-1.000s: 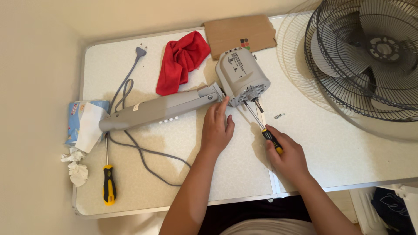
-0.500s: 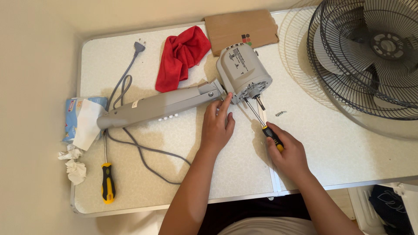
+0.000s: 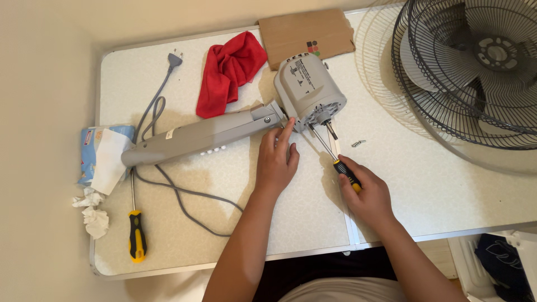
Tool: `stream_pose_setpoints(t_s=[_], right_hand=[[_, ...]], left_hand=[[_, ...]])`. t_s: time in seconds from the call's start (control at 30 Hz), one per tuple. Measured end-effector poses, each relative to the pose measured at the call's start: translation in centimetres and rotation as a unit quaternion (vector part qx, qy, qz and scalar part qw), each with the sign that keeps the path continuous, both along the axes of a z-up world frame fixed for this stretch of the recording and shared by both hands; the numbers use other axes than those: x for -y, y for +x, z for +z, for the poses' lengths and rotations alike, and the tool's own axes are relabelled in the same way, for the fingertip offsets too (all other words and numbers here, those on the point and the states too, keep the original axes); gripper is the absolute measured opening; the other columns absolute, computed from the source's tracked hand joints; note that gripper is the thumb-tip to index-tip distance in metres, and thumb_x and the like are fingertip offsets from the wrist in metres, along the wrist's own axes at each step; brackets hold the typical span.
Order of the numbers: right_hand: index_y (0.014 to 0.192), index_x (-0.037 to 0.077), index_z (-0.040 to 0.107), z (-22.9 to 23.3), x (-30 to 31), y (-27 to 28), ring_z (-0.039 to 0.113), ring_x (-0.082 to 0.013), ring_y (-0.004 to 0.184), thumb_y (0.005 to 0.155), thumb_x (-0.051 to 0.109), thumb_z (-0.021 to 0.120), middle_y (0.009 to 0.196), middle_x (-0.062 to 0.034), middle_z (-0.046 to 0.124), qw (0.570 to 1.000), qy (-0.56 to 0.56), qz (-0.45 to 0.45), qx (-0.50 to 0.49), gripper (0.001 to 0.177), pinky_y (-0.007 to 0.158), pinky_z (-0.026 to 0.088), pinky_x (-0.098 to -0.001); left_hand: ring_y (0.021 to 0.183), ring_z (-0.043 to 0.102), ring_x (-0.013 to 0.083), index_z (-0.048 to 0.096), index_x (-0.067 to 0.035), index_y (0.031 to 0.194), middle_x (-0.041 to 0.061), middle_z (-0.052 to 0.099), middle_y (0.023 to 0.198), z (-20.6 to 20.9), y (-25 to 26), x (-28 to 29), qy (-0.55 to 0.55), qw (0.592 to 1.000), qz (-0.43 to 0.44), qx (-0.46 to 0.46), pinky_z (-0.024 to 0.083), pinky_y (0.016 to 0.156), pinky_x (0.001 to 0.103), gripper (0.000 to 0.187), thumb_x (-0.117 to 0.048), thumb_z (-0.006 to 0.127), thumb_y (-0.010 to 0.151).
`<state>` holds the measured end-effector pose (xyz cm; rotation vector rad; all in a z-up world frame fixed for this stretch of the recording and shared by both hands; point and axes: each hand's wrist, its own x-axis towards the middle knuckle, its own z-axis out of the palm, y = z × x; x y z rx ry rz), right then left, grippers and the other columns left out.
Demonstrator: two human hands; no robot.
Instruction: The person uses a screwdriver to remove screws from the base of a standing fan. They loosen and remove several screws one by one, placing them on the table, and then separate the fan head from the stand.
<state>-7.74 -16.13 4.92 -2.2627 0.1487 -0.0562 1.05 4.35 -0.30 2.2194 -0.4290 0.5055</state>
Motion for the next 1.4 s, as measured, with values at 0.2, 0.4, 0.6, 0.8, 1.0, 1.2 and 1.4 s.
stream_pose_setpoints(t_s=[0.2, 0.4, 0.6, 0.8, 1.0, 1.2, 1.4], right_hand=[[0.134, 0.013, 0.067, -0.1, -0.1, 0.0, 0.074, -0.0221, 0.099, 0.095, 0.022, 0.066, 0.112, -0.0123, 0.075, 0.999, 0.002, 0.004, 0.034, 0.040, 0.086, 0.056, -0.0318], [0.134, 0.013, 0.067, -0.2, -0.1, 0.0, 0.074, -0.0227, 0.094, 0.095, 0.022, 0.066, 0.108, -0.0117, 0.075, 0.999, -0.011, 0.005, 0.036, 0.040, 0.082, 0.056, -0.0321], [0.134, 0.015, 0.068, 0.0, -0.3, 0.1, 0.074, -0.0223, 0.087, 0.094, 0.022, 0.066, 0.102, -0.0102, 0.076, 1.000, -0.023, -0.007, 0.001, 0.041, 0.079, 0.056, -0.0322], [0.138, 0.013, 0.064, -0.2, 0.0, -0.1, 0.072, -0.0197, 0.100, 0.097, 0.024, 0.065, 0.112, -0.0123, 0.074, 0.999, 0.019, 0.017, 0.029, 0.043, 0.086, 0.055, -0.0325], [0.145, 0.017, 0.062, -0.9, 1.1, 0.8, 0.059, -0.0095, 0.078, 0.100, 0.022, 0.062, 0.089, -0.0056, 0.070, 0.976, 0.173, -0.006, -0.134, 0.045, 0.073, 0.050, -0.0255], [0.138, 0.013, 0.065, -1.8, 1.1, 1.0, 0.049, -0.0082, 0.059, 0.097, 0.020, 0.061, 0.082, -0.0021, 0.068, 0.939, 0.277, -0.061, -0.194, 0.041, 0.052, 0.042, -0.0243], [0.130, -0.005, 0.066, -2.3, 1.5, 0.8, 0.051, -0.0151, 0.061, 0.100, 0.019, 0.042, 0.085, -0.0066, 0.066, 0.866, 0.431, -0.094, -0.234, 0.045, 0.054, 0.042, -0.0283]], left_hand=[[0.111, 0.059, 0.0333, 0.046, -0.018, 0.155, 0.017, 0.057, 0.120, 0.1, 0.0, 0.0, 0.000, 1.000, -0.001, 0.019, 0.051, 0.096, 0.043, 0.069, -0.003, 0.069, 0.091], [0.110, 0.059, 0.0334, 0.047, -0.017, 0.155, 0.017, 0.057, 0.120, 0.2, 0.0, 0.0, 0.006, 1.000, 0.001, 0.010, 0.051, 0.096, 0.043, 0.069, -0.004, 0.069, 0.091], [0.110, 0.059, 0.0325, 0.047, -0.018, 0.155, 0.017, 0.057, 0.121, 0.1, -0.1, 0.0, -0.004, 1.000, -0.004, 0.008, 0.052, 0.095, 0.041, 0.069, -0.003, 0.068, 0.091], [0.112, 0.059, 0.0320, 0.045, -0.019, 0.156, 0.015, 0.057, 0.122, -0.2, 0.0, 0.0, 0.009, 1.000, -0.001, 0.012, 0.051, 0.097, 0.042, 0.070, -0.002, 0.067, 0.092], [0.112, 0.058, 0.0325, 0.045, -0.020, 0.156, 0.015, 0.057, 0.121, -0.5, 0.1, 0.1, 0.011, 1.000, 0.005, 0.012, 0.051, 0.097, 0.043, 0.069, -0.003, 0.067, 0.092], [0.112, 0.058, 0.0327, 0.047, -0.020, 0.155, 0.015, 0.057, 0.120, -0.5, 0.1, 0.1, 0.007, 1.000, 0.006, 0.017, 0.051, 0.098, 0.043, 0.068, -0.002, 0.066, 0.092], [0.113, 0.058, 0.0340, 0.044, -0.020, 0.156, 0.016, 0.057, 0.121, -0.7, 0.2, 0.1, 0.012, 1.000, 0.006, 0.020, 0.050, 0.099, 0.045, 0.070, -0.003, 0.067, 0.092]])
